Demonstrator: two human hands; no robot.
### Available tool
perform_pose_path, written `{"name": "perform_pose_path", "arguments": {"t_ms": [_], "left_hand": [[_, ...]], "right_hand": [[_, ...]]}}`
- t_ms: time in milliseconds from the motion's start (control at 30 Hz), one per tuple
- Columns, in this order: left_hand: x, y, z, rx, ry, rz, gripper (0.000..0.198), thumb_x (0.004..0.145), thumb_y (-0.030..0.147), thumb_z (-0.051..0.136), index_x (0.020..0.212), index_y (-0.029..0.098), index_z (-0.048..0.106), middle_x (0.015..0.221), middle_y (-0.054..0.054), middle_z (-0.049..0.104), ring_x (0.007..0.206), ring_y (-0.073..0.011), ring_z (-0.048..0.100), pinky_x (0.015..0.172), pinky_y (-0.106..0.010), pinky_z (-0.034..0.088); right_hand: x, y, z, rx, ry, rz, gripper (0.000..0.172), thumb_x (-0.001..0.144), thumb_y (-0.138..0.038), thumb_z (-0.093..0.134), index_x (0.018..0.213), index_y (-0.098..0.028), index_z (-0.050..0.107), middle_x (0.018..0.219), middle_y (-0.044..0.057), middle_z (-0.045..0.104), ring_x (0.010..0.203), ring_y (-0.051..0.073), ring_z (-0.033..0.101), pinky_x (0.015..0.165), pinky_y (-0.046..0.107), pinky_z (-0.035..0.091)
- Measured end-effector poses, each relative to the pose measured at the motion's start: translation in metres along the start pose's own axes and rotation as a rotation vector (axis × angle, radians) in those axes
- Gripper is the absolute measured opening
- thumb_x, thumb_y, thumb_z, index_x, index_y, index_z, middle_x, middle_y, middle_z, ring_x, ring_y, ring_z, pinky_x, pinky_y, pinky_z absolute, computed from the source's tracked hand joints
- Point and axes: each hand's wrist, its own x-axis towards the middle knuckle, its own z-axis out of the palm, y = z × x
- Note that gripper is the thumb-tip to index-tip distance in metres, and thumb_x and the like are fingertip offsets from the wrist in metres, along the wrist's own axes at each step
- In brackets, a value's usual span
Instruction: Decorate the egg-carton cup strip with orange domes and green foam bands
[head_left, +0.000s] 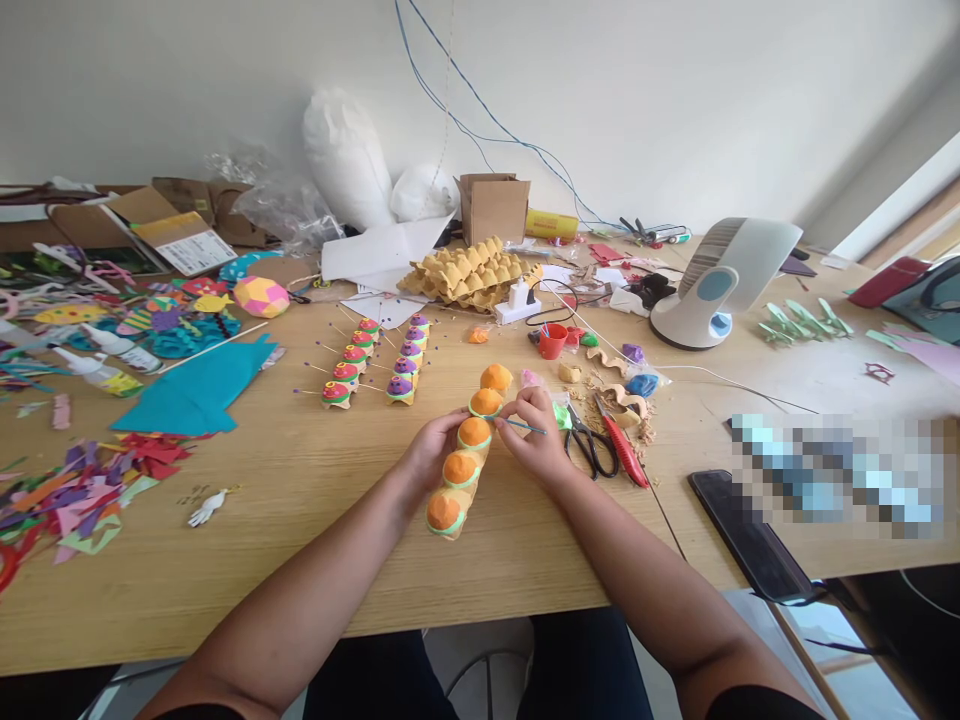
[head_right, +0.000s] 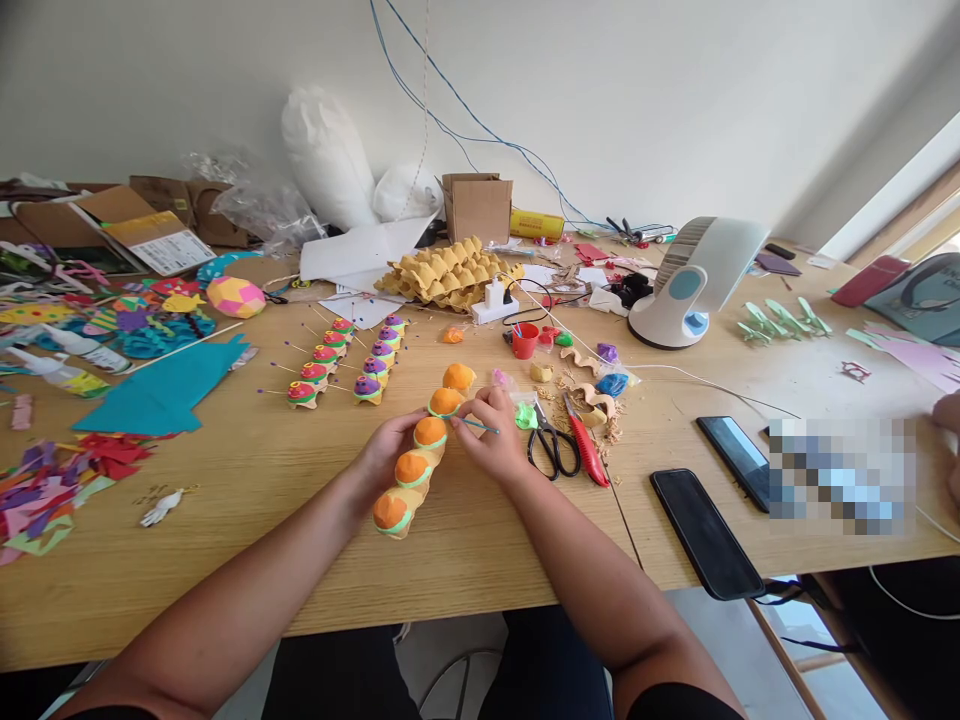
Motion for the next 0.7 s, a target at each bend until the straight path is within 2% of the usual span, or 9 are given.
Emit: {"name": "perform_pose_path", "arguments": {"t_ms": [167,367,700], "left_hand": [[-0.0018,0.0015,0.0027,0.011,0.029,-0.01,0.012,0.089,0.018,0.059,0.086,0.02,0.07,0.067,0.001,0.069,0.051,-0.0121,0.062,0.054,-0.022,0.047],[-0.0007,0.0004,-0.0001,0.013,-0.023,-0.008,0.008,0.089,0.02,0.062,0.088,0.021,0.07,0.068,0.001,0.07,0.053,-0.0117,0.063,0.053,-0.021,0.048],[0.0006,0.0009,-0.0033,0.015,-0.063,-0.011,0.012,0.088,0.019,0.062,0.091,0.022,0.073,0.065,0.001,0.069,0.051,-0.0134,0.062,0.054,-0.024,0.047]], "right_hand": [[0.0001,-0.0059,-0.0048,0.087,-0.002,-0.009,0.01,0.089,-0.024,0.063,0.08,-0.024,0.063,0.093,0.004,0.051,0.092,0.021,0.054,0.087,0.041,0.047],[0.0008,-0.0044,-0.0037,0.084,-0.013,-0.018,0.011,0.09,-0.027,0.065,0.08,-0.023,0.064,0.093,0.004,0.051,0.09,0.021,0.053,0.086,0.04,0.046],[0.0002,0.0008,0.0009,0.045,0.037,-0.008,0.009,0.089,-0.026,0.066,0.081,-0.023,0.064,0.09,0.003,0.05,0.089,0.021,0.052,0.084,0.039,0.045]]}}
